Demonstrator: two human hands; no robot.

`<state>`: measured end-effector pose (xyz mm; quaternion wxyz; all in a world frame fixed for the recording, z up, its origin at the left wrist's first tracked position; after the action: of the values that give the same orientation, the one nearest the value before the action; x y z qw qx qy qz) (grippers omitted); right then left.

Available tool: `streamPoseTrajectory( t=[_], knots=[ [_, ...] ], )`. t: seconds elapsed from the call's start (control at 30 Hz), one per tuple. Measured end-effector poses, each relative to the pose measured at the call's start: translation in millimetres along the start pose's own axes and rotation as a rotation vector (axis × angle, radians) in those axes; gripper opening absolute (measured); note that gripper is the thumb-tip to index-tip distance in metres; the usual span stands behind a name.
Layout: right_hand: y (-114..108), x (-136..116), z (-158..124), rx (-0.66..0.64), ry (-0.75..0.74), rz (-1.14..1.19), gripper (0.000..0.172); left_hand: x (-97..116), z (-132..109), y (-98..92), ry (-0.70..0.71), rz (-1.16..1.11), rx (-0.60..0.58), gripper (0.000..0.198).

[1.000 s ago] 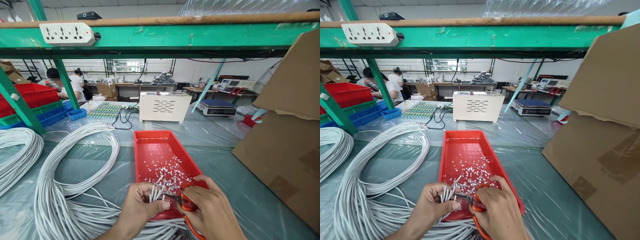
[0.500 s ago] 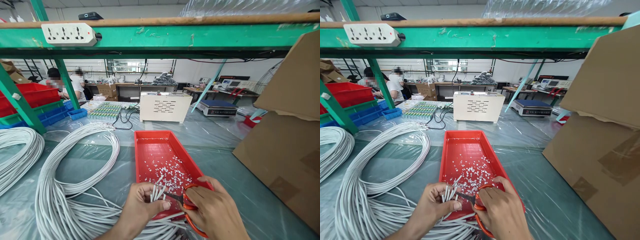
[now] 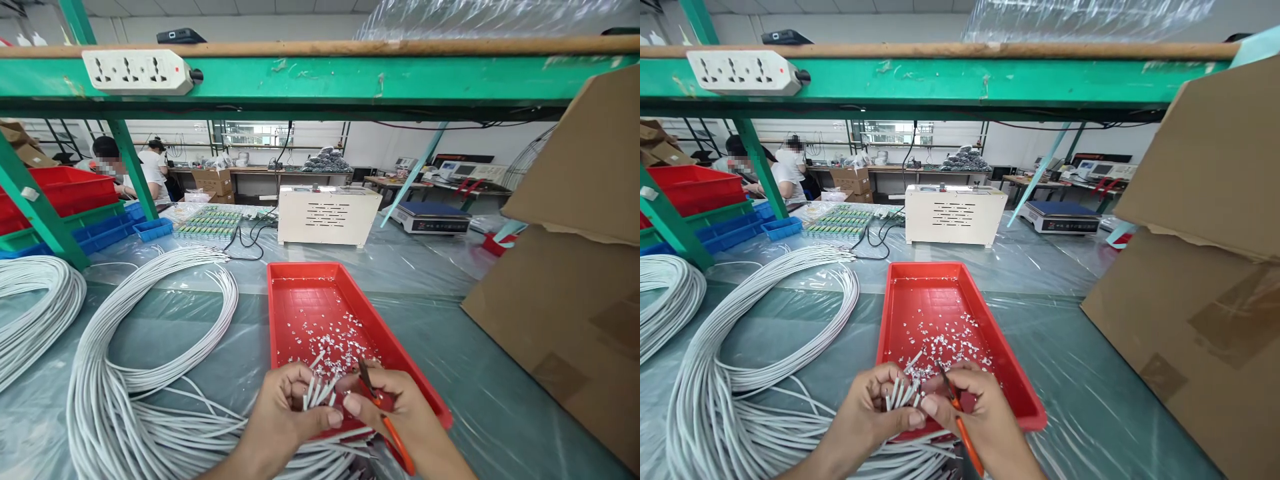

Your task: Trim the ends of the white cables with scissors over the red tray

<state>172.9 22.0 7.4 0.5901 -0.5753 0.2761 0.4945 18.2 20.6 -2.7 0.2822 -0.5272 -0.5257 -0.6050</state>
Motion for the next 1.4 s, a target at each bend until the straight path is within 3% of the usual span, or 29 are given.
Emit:
streamPoseTrajectory(
  t=[0.13, 0.23, 0.4, 0.57, 0.7, 0.8, 0.87, 0.93, 1.03, 1.27, 1.4],
  knots=[
    [10.9, -3.2, -1.8, -0.022, 0.122, 0.286, 0.023, -9.2, -1.2, 1.6, -0.035, -0.038, -0.028, 0.031],
    [15.0, -0.3, -5.3, 0.038, 0.135, 0.296, 0.022, -12.1, -1.4, 1.7, -0.073, -0.089, -0.028, 0.030],
    [11.3, -2.7, -15.3, 0.383, -0.169, -0.176, 0.019, -6.6, -3.3, 1.6, -0.041, -0.057, 0.028, 0.028],
    [13.3, -9.5, -25.1, 0.488, -0.447, -0.459, 0.012, -3.0, -11.1, 5.0, 0.062, -0.079, 0.082, 0.027],
    [9.5, -5.3, -25.7, 0.529, -0.349, -0.437, 0.018, -6.4, -17.0, 6.7, 0.131, -0.115, 0.156, 0.029],
    [-9.1, 2.1, -22.8, 0.680, -0.167, -0.362, 0.023, -12.2, -23.0, 8.1, 0.229, -0.078, 0.175, 0.024],
    [-23.0, 3.4, -19.6, 0.699, -0.144, -0.368, 0.024, -16.8, -29.5, 8.7, 0.298, 0.010, 0.226, 0.022],
    [-32.7, 0.7, -16.3, 0.649, -0.165, -0.379, 0.025, -20.2, -37.2, 9.3, 0.356, 0.103, 0.294, 0.020],
    [-32.5, -11.2, -12.4, 0.465, -0.250, -0.428, 0.024, -20.9, -47.5, 8.2, 0.374, 0.130, 0.365, 0.018],
    [1.2, -51.8, -2.7, -0.060, -0.467, -0.643, 0.019, 2.4, -67.3, -5.9, 0.425, -0.072, 0.452, 0.021],
    [18.4, -59.5, 4.6, -0.194, -0.529, -0.779, 0.020, 12.0, -77.3, -13.3, 0.434, -0.100, 0.494, 0.020]
  ],
)
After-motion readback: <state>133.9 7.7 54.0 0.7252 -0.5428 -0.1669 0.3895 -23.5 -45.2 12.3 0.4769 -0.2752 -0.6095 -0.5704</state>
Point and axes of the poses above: each hand's wrist, its own z-axis towards the middle knuckle, its own y-axis out of the palm, x = y × z, the point moved 2 cm from there along z, towards the middle knuckle
